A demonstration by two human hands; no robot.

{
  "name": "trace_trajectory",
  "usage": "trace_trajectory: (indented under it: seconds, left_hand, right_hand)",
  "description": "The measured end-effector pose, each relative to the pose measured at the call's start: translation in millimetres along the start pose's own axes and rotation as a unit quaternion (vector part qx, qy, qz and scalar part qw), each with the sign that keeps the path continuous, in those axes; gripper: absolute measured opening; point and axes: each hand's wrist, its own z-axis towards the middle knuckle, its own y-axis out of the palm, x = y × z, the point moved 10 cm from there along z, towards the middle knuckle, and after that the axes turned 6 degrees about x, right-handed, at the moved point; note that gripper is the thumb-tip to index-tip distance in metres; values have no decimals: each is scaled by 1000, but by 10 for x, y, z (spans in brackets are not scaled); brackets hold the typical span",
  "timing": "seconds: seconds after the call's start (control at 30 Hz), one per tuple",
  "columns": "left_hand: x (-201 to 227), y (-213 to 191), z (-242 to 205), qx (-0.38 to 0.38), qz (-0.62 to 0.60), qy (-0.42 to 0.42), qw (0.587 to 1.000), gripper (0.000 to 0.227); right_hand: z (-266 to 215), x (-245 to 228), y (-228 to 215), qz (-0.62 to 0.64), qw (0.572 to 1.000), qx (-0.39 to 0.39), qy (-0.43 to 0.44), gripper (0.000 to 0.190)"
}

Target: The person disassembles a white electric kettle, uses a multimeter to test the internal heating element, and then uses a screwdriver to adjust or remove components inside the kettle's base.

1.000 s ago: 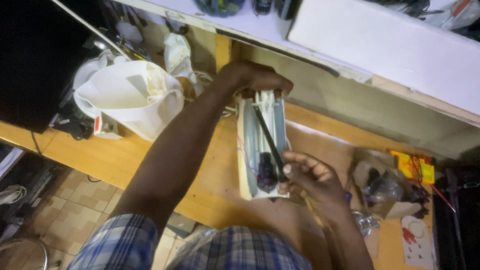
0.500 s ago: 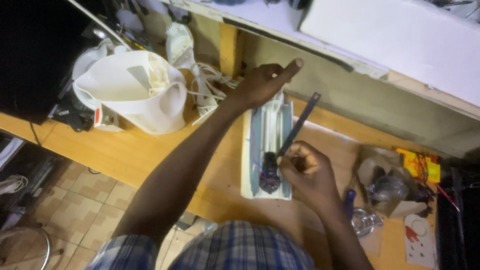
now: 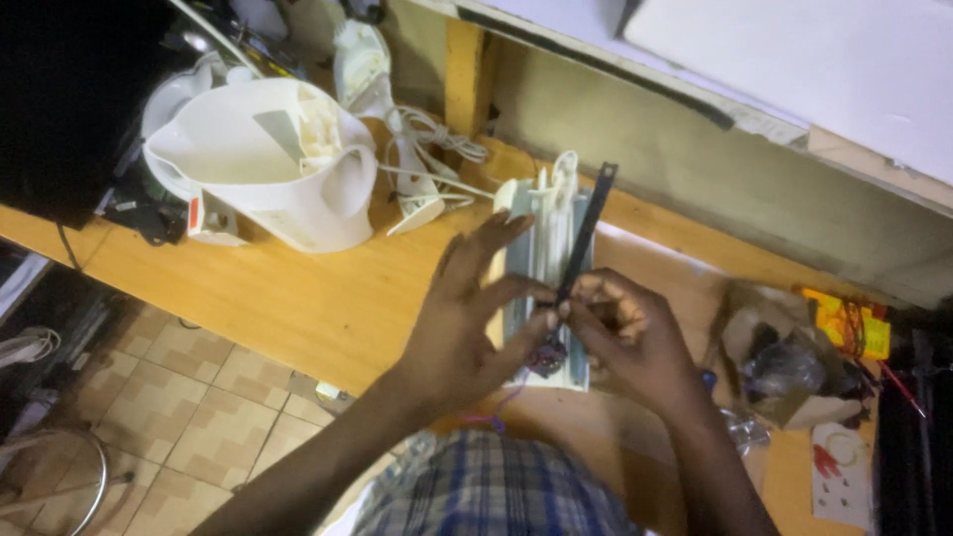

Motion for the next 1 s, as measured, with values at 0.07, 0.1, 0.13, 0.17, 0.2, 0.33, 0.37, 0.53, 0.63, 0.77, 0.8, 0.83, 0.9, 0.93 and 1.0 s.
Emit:
trace_trajectory:
  seconds: [0.07, 0.1, 0.13, 0.17, 0.2, 0.33, 0.37, 0.53, 0.63, 0.77, 0.8, 0.83, 0.9, 0.93, 1.0]
  left_hand:
    - [7, 119, -171, -59, 131, 4, 990, 26]
    - [-35, 141, -224, -58, 131, 3, 990, 26]
    - [-90, 168, -286, -63, 119, -8, 991, 34]
    - [-143, 197, -347, -68, 107, -19, 992, 42]
    - [-127, 201, -340, -67, 107, -20, 992, 42]
    - [-82, 196, -305, -23, 66, -16, 997, 32]
    - [-85, 186, -303, -6, 85, -12, 996, 28]
    - [-69, 221, -224, -11, 113, -17, 993, 23]
    - [-72, 245, -219, -9, 121, -2, 993, 21]
    - [-91, 265, -226, -28, 129, -10, 991, 27]
    - [-76, 252, -208, -28, 129, -9, 991, 27]
    - [-39, 243, -191, -30, 126, 2, 992, 25]
    - [-2, 226, -167, -31, 125, 14, 992, 23]
    - [13, 218, -160, -29, 138, 23, 990, 24]
    - [28, 219, -153, -25, 152, 32, 988, 25]
  right_hand:
    - [-5, -7, 3, -44, 999, -4, 29, 7]
    - [3, -14, 5, -45, 999, -5, 29, 7]
    - [7, 12, -15, -66, 997, 4, 44, 10]
    - [9, 36, -36, -88, 994, 14, 60, 13]
    - [14, 33, -40, -88, 994, 13, 60, 13]
    - [31, -32, -22, -95, 995, -24, 31, 13]
    - [38, -60, -21, -109, 994, -29, 16, 15]
    - [49, -12, -6, -89, 995, -43, 26, 16]
    - [54, 31, -6, -94, 994, -50, 36, 18]
    - [38, -85, -4, -99, 994, -48, -9, 12]
    - [38, -92, -16, -99, 994, -47, -9, 12]
    - [35, -105, -10, -96, 994, -54, -12, 12]
    - [33, -113, -6, -93, 994, -62, -17, 11]
    - [25, -121, -1, -90, 993, -68, -25, 10]
    - [8, -155, 7, -88, 993, -74, -33, 9]
